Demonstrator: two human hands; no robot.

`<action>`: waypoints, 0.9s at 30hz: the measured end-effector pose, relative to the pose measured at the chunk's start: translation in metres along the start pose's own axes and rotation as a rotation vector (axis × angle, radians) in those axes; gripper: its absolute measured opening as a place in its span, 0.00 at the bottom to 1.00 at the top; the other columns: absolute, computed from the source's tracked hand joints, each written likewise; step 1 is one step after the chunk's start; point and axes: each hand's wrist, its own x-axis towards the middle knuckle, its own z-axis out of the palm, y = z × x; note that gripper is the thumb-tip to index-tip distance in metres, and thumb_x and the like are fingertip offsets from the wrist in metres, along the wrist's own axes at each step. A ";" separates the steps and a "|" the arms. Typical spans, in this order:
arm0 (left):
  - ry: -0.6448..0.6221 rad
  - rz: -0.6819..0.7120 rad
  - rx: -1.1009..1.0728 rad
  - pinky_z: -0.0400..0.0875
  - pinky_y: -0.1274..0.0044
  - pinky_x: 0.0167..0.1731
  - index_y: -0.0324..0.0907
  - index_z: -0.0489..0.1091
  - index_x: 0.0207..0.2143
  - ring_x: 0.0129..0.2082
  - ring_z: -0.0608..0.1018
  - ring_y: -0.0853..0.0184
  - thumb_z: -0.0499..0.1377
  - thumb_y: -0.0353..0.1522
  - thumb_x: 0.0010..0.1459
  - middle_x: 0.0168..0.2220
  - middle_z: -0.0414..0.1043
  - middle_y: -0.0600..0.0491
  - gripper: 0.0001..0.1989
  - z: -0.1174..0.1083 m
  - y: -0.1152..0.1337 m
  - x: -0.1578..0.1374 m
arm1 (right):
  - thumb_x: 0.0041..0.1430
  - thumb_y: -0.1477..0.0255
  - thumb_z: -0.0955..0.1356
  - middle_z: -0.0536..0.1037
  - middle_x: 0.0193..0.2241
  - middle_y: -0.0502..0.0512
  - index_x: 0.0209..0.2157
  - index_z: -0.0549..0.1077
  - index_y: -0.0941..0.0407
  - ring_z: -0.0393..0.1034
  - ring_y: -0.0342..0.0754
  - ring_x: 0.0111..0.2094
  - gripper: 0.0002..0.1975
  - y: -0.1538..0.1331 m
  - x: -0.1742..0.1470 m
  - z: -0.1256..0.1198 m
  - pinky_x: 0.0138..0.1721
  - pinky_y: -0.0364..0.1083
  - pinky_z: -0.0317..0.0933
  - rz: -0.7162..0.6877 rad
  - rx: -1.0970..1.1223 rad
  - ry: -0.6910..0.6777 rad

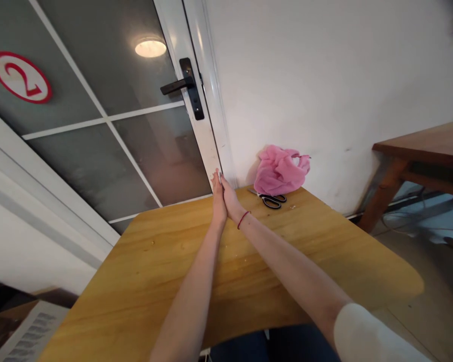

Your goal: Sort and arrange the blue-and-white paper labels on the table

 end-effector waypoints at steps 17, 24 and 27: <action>0.034 0.009 -0.151 0.43 0.72 0.64 0.48 0.47 0.63 0.64 0.45 0.65 0.39 0.44 0.63 0.65 0.41 0.62 0.27 -0.023 0.023 -0.002 | 0.57 0.61 0.40 0.65 0.54 0.45 0.52 0.67 0.52 0.37 0.50 0.62 0.37 -0.044 -0.012 0.012 0.53 0.58 0.49 -0.263 -0.863 -0.234; -0.005 -0.083 -0.386 0.53 0.69 0.61 0.50 0.51 0.61 0.62 0.54 0.63 0.31 0.39 0.65 0.61 0.55 0.60 0.25 -0.021 0.043 -0.004 | 0.63 0.58 0.52 0.45 0.63 0.42 0.63 0.48 0.52 0.30 0.47 0.64 0.29 -0.060 -0.026 0.009 0.64 0.51 0.29 -0.291 -0.641 -0.055; 0.114 -0.064 -0.327 0.52 0.71 0.61 0.50 0.50 0.61 0.62 0.53 0.66 0.32 0.40 0.64 0.62 0.52 0.61 0.25 -0.032 0.039 0.000 | 0.64 0.60 0.52 0.44 0.64 0.42 0.63 0.47 0.53 0.31 0.47 0.65 0.28 -0.058 -0.036 0.024 0.64 0.50 0.27 -0.228 -0.610 -0.116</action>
